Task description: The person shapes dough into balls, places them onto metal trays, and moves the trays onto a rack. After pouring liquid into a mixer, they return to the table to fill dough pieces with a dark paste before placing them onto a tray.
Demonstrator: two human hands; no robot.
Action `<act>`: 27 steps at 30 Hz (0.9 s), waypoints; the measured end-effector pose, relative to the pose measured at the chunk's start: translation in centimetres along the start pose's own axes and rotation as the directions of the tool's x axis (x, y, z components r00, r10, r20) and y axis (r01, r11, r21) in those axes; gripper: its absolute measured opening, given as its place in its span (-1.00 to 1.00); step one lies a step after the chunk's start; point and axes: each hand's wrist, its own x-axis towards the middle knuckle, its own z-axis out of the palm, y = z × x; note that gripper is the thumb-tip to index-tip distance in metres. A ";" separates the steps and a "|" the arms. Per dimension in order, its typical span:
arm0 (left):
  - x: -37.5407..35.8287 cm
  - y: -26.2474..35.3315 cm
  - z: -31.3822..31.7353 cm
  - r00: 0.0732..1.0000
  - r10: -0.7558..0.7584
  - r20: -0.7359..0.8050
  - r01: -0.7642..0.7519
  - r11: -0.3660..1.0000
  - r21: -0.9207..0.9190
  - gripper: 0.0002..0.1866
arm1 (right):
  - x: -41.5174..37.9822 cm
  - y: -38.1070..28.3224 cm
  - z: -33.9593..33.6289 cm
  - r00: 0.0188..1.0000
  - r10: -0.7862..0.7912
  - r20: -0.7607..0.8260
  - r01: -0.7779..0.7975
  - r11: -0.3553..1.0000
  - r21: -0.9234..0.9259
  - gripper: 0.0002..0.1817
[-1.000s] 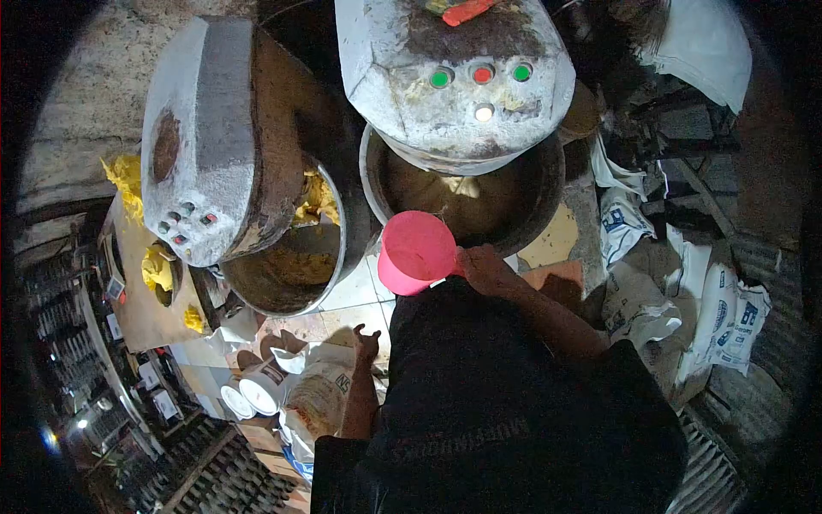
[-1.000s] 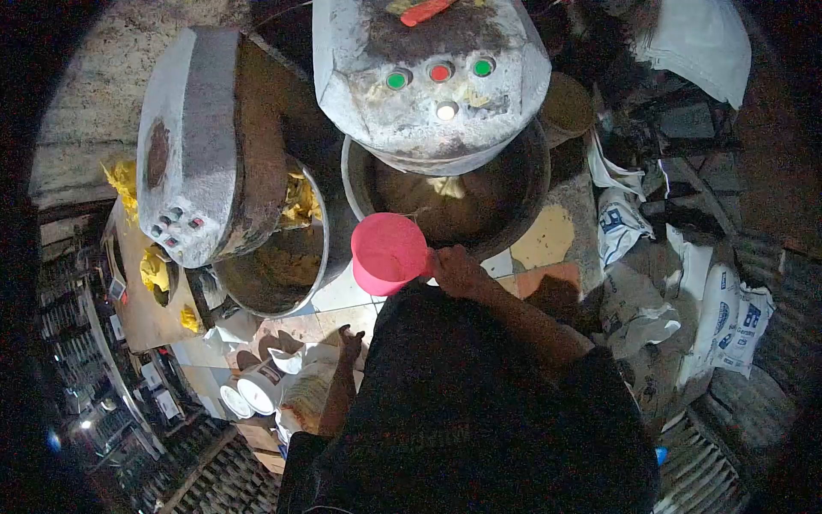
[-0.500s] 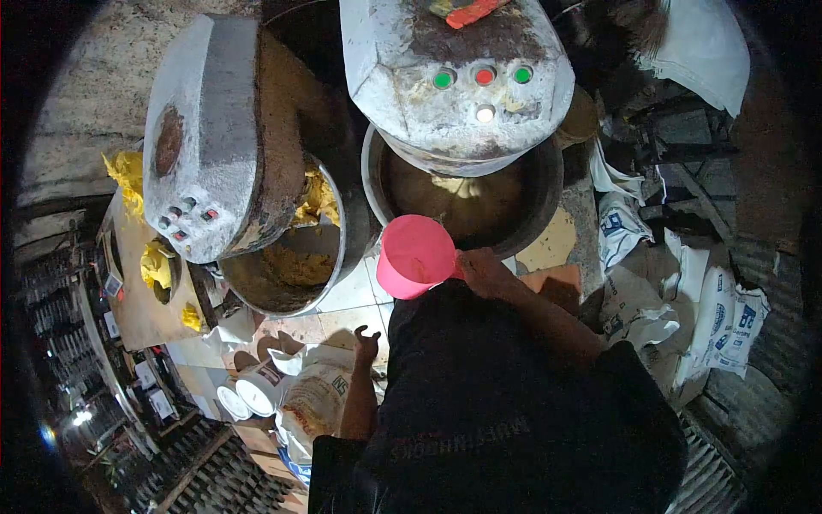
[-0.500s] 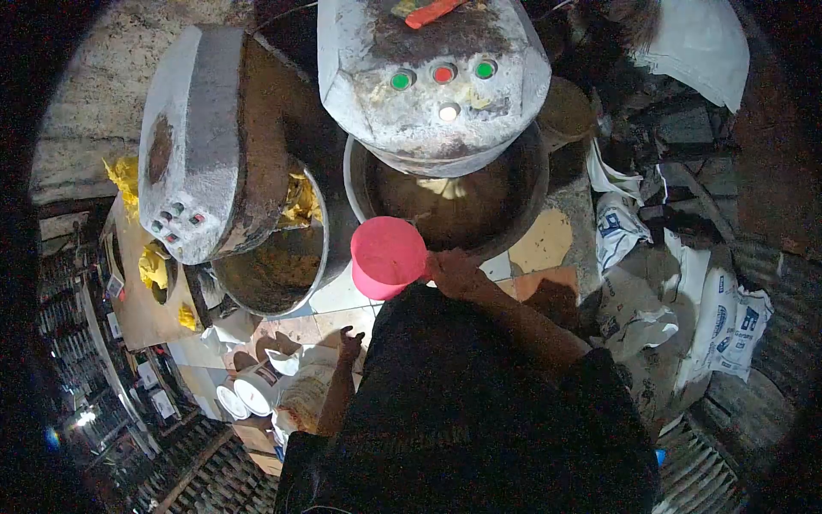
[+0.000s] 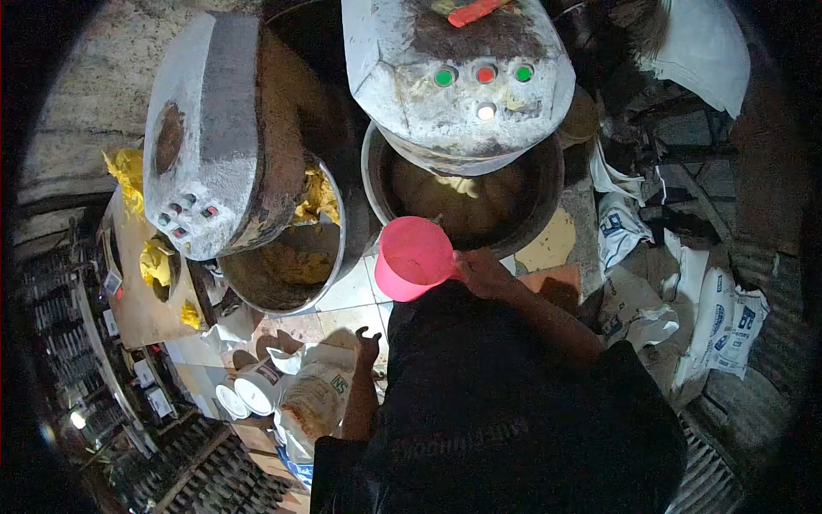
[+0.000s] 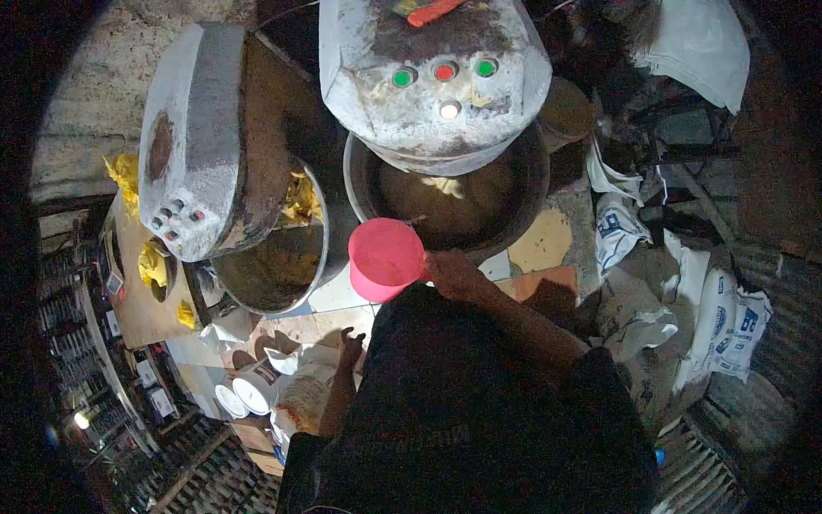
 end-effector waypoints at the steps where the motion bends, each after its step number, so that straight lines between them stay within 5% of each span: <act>1: 0.2 -0.4 0.2 1.000 -0.024 0.014 0.024 0.999 -0.023 -0.33 | -0.2 1.0 0.9 0.994 -0.088 -0.070 0.086 0.996 -0.029 -0.43; 4: 0.8 -1.7 0.9 0.995 -0.091 0.041 0.094 0.993 -0.068 -0.35 | 0.1 -1.1 -0.9 0.998 0.039 0.045 -0.042 0.997 0.058 -0.45; 7: 0.8 -0.9 0.9 0.991 -0.125 0.045 0.128 0.989 -0.079 -0.38 | 0.4 -1.8 -1.9 0.984 0.003 0.178 0.015 0.995 -0.102 -0.74; 10: 0.9 -0.6 0.7 0.992 -0.111 0.068 0.120 0.982 -0.146 -0.39 | 0.8 -3.7 -3.0 0.958 0.206 0.202 -0.209 0.978 -0.005 -0.69; 16: 1.7 -2.4 1.7 0.994 -0.098 0.052 0.107 0.976 -0.191 -0.42 | 0.9 -2.6 -3.0 0.946 0.187 0.266 -0.174 0.982 -0.071 -0.55; 19: 2.2 -3.9 2.3 0.998 -0.044 0.047 0.053 0.972 -0.230 -0.45 | 0.9 -2.9 -3.1 0.919 0.280 0.278 -0.298 0.954 0.022 -0.59; 21: 3.1 -6.2 2.9 0.992 0.116 0.044 -0.096 0.943 -0.318 -0.46 | 0.6 -2.3 -2.5 0.949 0.228 0.216 -0.237 0.972 0.014 -0.63; 27: 2.3 -4.1 2.4 1.000 0.007 -0.006 -0.008 0.990 -0.141 -0.51 | -0.2 -0.9 -1.6 0.980 0.096 0.172 -0.086 0.994 -0.065 -0.69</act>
